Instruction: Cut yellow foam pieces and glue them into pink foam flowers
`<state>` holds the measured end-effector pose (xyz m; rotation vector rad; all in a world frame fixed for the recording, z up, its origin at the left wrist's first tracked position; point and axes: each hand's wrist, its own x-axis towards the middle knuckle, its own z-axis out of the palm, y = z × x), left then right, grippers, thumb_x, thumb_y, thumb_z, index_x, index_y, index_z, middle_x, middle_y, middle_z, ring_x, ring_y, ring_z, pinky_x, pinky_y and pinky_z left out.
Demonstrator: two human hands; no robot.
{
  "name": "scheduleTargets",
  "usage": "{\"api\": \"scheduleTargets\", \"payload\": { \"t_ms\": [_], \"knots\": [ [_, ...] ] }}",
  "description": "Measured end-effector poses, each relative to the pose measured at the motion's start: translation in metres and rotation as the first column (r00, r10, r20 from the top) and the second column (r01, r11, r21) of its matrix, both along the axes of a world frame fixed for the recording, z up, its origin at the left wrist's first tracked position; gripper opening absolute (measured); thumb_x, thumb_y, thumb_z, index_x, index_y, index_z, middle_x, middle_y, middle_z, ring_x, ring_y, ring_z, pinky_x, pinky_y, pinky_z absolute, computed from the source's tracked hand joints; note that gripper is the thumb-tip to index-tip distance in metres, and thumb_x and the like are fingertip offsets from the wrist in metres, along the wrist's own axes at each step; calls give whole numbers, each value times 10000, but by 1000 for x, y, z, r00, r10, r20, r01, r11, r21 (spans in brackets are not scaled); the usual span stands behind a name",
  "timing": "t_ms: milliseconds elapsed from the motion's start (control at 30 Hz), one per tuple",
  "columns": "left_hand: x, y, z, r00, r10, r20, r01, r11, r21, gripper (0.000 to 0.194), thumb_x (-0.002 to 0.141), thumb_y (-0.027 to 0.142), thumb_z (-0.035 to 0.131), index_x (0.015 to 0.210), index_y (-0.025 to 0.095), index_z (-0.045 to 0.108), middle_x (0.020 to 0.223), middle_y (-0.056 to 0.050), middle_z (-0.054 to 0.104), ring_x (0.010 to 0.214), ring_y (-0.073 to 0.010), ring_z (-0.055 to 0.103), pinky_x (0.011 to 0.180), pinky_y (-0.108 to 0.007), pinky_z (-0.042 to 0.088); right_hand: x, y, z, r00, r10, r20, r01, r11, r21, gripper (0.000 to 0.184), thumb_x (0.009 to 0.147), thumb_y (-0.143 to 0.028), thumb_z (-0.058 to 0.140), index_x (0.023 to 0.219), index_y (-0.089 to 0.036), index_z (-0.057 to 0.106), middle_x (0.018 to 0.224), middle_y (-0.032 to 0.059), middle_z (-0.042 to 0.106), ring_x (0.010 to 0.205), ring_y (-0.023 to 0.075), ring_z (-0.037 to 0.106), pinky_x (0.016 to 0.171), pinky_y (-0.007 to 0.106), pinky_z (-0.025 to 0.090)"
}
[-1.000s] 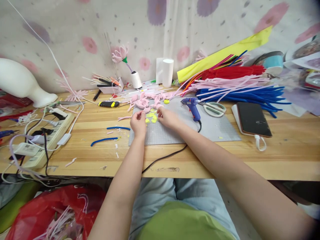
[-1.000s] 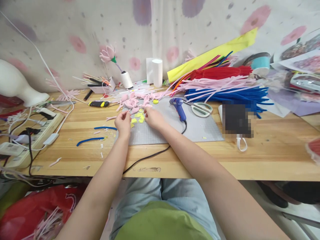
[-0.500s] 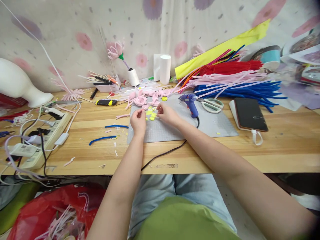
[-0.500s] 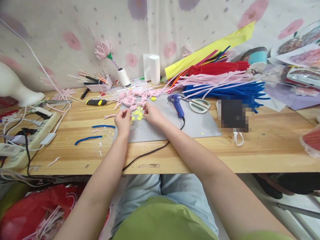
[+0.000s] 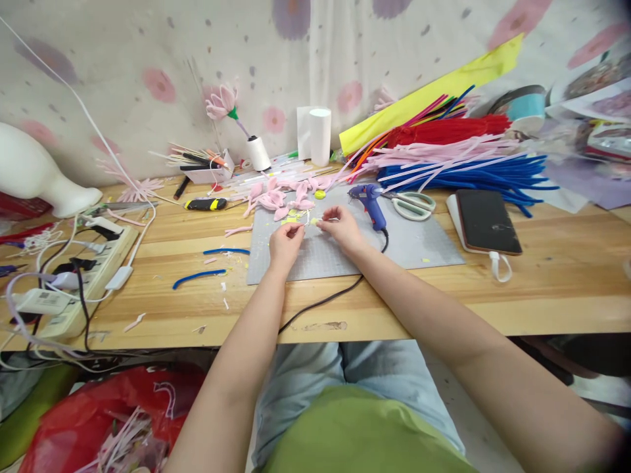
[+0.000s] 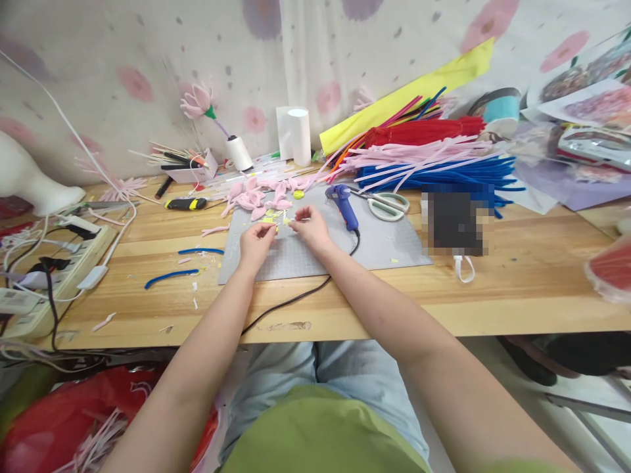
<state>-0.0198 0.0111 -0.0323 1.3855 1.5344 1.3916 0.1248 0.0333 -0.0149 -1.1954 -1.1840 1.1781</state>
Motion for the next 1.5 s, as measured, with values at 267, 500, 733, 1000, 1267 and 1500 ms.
{"api": "scheduleTargets", "payload": {
  "t_ms": [267, 500, 733, 1000, 1267, 1500],
  "knots": [
    [8, -4, 8, 993, 33, 111, -27, 998, -52, 113, 707, 239, 613, 750, 165, 687, 637, -22, 650, 539, -113, 562, 524, -240, 448, -17, -10, -3, 947, 42, -319, -60, 997, -46, 432, 462, -241, 716, 794, -214, 441, 751, -55, 503, 685, 82, 502, 668, 252, 462],
    [10, -5, 12, 988, 37, 148, -28, 997, -66, 106, 696, 235, 625, 750, 163, 681, 630, -12, 646, 506, -91, 535, 502, -221, 440, -16, -8, -6, 917, 21, -397, -73, 990, -117, 456, 438, -207, 735, 784, -211, 437, 734, -60, 510, 681, 77, 511, 663, 236, 453],
    [11, -5, 13, 983, 46, 177, -31, 996, -86, 93, 707, 201, 617, 758, 154, 680, 651, -24, 652, 533, -108, 554, 550, -256, 465, -17, -9, -4, 912, 27, -410, -91, 986, -137, 466, 427, -197, 750, 776, -206, 441, 719, -65, 512, 670, 71, 513, 658, 226, 445],
    [13, -8, 16, 974, 33, 223, -15, 997, -81, 90, 685, 211, 630, 746, 159, 672, 653, -11, 652, 516, -90, 540, 506, -218, 437, -19, -8, -5, 901, 2, -435, -66, 989, -133, 457, 402, -198, 745, 753, -199, 453, 678, -69, 518, 650, 75, 511, 639, 235, 437],
    [14, -8, 19, 951, 58, 305, -24, 993, -115, 115, 645, 248, 674, 709, 154, 656, 623, 4, 627, 468, -64, 506, 447, -185, 391, -19, -8, -8, 909, 25, -416, -77, 991, -108, 449, 410, -201, 745, 757, -202, 460, 700, -63, 525, 663, 81, 512, 656, 256, 450],
    [14, -10, 21, 953, 67, 296, -43, 995, -89, 93, 635, 225, 680, 682, 154, 641, 579, 18, 604, 477, -65, 507, 476, -188, 402, -17, -8, -8, 929, 73, -364, -98, 994, -52, 457, 445, -218, 740, 805, -210, 458, 762, -52, 549, 717, 99, 533, 709, 289, 462]
  ]
}}
